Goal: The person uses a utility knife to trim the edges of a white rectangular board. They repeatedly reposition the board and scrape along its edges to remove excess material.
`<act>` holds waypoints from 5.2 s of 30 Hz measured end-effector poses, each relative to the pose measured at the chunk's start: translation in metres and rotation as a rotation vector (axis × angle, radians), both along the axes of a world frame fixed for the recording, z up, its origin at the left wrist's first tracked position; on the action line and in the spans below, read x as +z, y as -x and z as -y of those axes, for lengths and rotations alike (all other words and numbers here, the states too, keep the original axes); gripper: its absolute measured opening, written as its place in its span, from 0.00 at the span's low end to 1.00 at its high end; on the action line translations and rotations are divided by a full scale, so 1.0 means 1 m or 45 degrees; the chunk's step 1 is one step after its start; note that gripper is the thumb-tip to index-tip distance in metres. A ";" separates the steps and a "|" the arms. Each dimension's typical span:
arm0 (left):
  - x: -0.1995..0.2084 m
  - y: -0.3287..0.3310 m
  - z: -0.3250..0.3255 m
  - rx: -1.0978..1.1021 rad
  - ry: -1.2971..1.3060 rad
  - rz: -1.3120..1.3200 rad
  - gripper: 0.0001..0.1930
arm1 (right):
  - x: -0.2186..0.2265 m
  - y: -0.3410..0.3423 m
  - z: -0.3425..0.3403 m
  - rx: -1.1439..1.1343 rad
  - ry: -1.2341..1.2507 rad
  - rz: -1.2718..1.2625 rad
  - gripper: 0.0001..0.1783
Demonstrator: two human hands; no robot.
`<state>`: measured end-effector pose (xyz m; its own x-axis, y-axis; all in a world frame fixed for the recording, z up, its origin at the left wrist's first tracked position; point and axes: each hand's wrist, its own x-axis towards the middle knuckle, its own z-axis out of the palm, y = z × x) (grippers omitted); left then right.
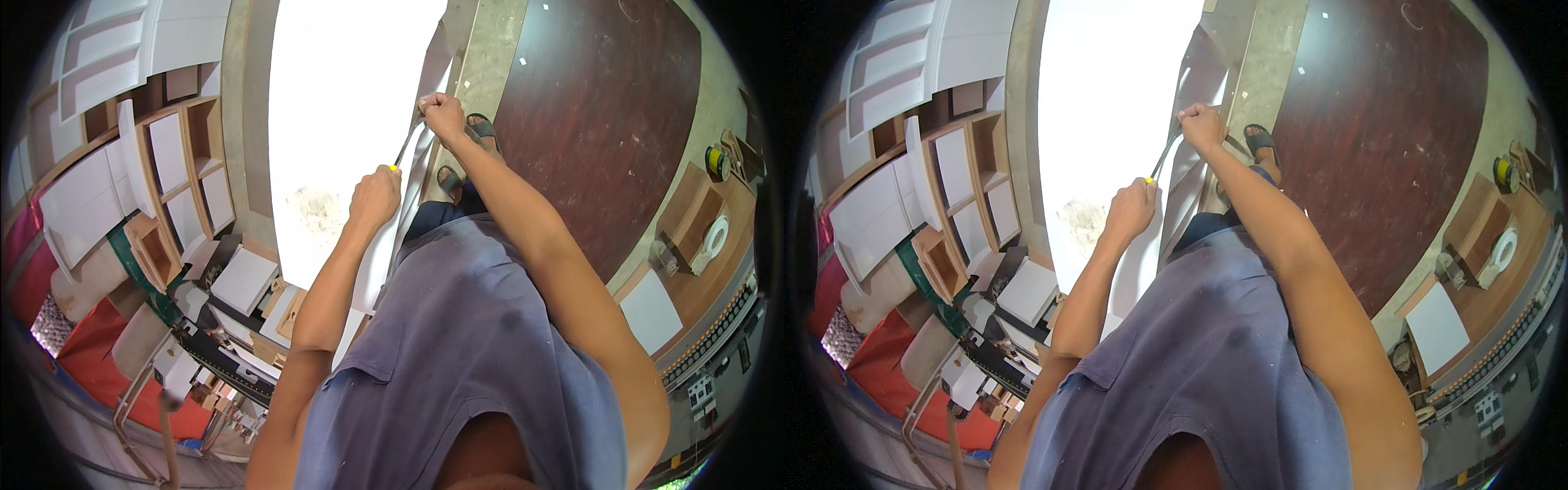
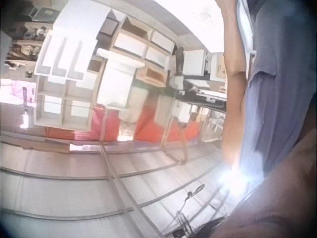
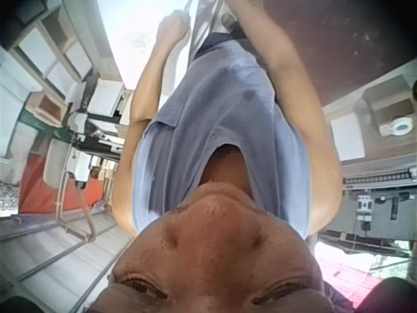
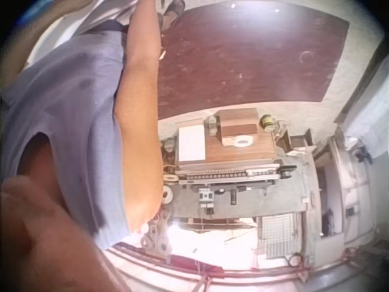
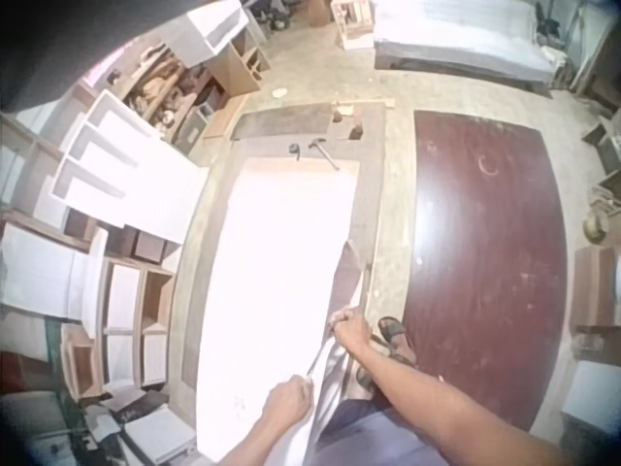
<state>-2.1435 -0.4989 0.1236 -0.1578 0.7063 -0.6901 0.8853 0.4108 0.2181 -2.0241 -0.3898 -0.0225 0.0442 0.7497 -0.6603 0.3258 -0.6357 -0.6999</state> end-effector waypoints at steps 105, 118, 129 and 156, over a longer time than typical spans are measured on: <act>-0.027 0.039 0.251 -0.035 -0.020 -0.049 0.20 | -0.047 0.046 0.260 -0.019 0.062 0.030 0.12; 0.001 0.055 0.289 -0.032 0.019 -0.016 0.21 | -0.006 0.054 0.303 -0.020 -0.125 0.044 0.13; 0.001 0.055 0.289 -0.046 -0.017 -0.023 0.20 | -0.007 0.053 0.293 0.015 -0.035 -0.003 0.12; 0.001 0.068 0.337 -0.117 0.017 0.009 0.21 | -0.019 0.059 0.350 0.074 -0.052 0.004 0.11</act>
